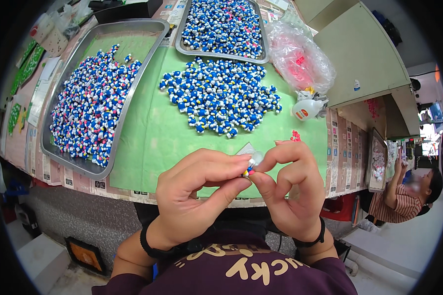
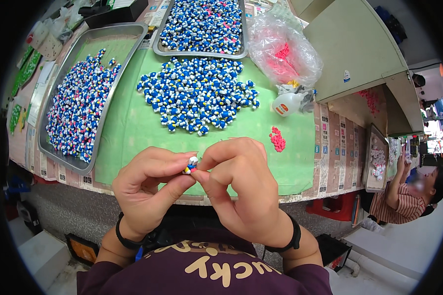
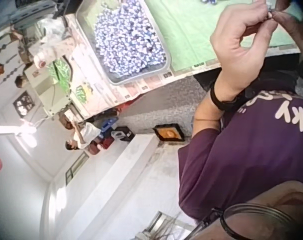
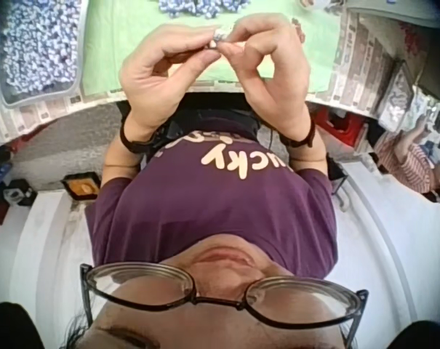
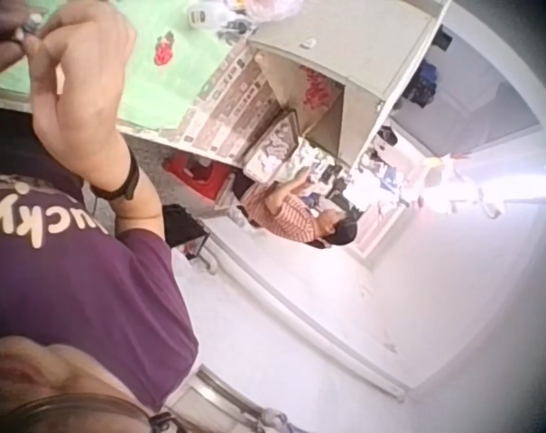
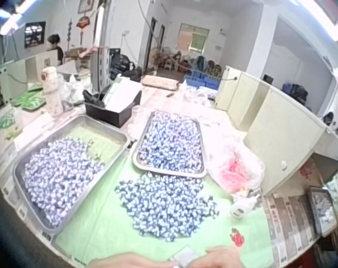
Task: The person pours blue and white capsules from a blue crate into a metal tray, then sits on a stool to handle them. They pick up a small white packet, open it, and use a glue bottle to attach pink pieces to the capsules one by one.
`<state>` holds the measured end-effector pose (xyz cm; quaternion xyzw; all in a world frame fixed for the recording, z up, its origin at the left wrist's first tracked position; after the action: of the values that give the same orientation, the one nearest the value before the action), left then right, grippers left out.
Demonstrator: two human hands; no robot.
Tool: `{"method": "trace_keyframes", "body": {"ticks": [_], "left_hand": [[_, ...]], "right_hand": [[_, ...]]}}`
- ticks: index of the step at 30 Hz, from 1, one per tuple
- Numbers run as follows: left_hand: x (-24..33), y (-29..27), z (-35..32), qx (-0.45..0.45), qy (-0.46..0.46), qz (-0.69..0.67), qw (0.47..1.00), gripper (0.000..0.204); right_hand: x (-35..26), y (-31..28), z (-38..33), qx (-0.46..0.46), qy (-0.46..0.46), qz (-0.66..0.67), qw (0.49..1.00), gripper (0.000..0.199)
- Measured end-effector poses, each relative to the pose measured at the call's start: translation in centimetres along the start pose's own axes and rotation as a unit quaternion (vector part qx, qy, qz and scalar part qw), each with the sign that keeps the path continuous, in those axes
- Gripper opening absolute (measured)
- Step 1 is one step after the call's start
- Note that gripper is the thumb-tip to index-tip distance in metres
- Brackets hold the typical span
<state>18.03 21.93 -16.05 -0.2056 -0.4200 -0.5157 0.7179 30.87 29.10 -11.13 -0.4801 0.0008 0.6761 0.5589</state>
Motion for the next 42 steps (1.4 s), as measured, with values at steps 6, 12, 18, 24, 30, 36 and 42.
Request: {"method": "trace_keyframes", "body": {"ticks": [6, 12, 18, 24, 30, 36, 42], "left_hand": [[-0.1, -0.7, -0.1, -0.024, 0.009, 0.025, 0.999, 0.021], [-0.3, -4.8, -0.5, 0.072, 0.037, 0.003, 0.997, 0.021], [0.2, -14.6, -2.1, 0.185, 0.058, 0.182, 0.964, 0.014], [-0.4, -18.2, -2.5, 0.204, -0.011, 0.327, 0.923, 0.017], [1.0, -13.7, 0.1, 0.148, -0.057, 0.361, 0.919, 0.021], [-1.4, -4.3, 3.1, -0.095, -0.090, 0.337, 0.932, 0.021], [-4.9, -2.7, 3.1, -0.146, -0.072, 0.421, 0.892, 0.020]], "right_hand": [[1.1, 0.6, 0.1, -0.042, 0.069, 0.072, 0.994, 0.029], [4.0, -4.0, 0.4, 0.007, 0.127, 0.126, 0.984, 0.030], [10.4, -9.6, -3.0, 0.041, 0.237, -0.063, 0.969, 0.020], [12.7, -7.6, -4.4, 0.009, 0.267, -0.088, 0.960, 0.014], [13.6, -6.6, -2.9, -0.037, 0.242, -0.143, 0.959, 0.016], [13.7, -5.8, -1.8, -0.052, 0.204, -0.193, 0.958, 0.015], [13.5, -5.6, -1.7, -0.049, 0.173, -0.204, 0.962, 0.013]]}}
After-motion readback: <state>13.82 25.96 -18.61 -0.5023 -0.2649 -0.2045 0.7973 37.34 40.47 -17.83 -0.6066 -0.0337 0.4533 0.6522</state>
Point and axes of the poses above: each hand's wrist, its own z-axis towards the middle knuckle, its own y-axis out of the palm, x = y × z, the point moved 6 cm from there along z, towards the middle knuckle, and after that the axes turned 7 degrees about y, right-handed, at the moved point
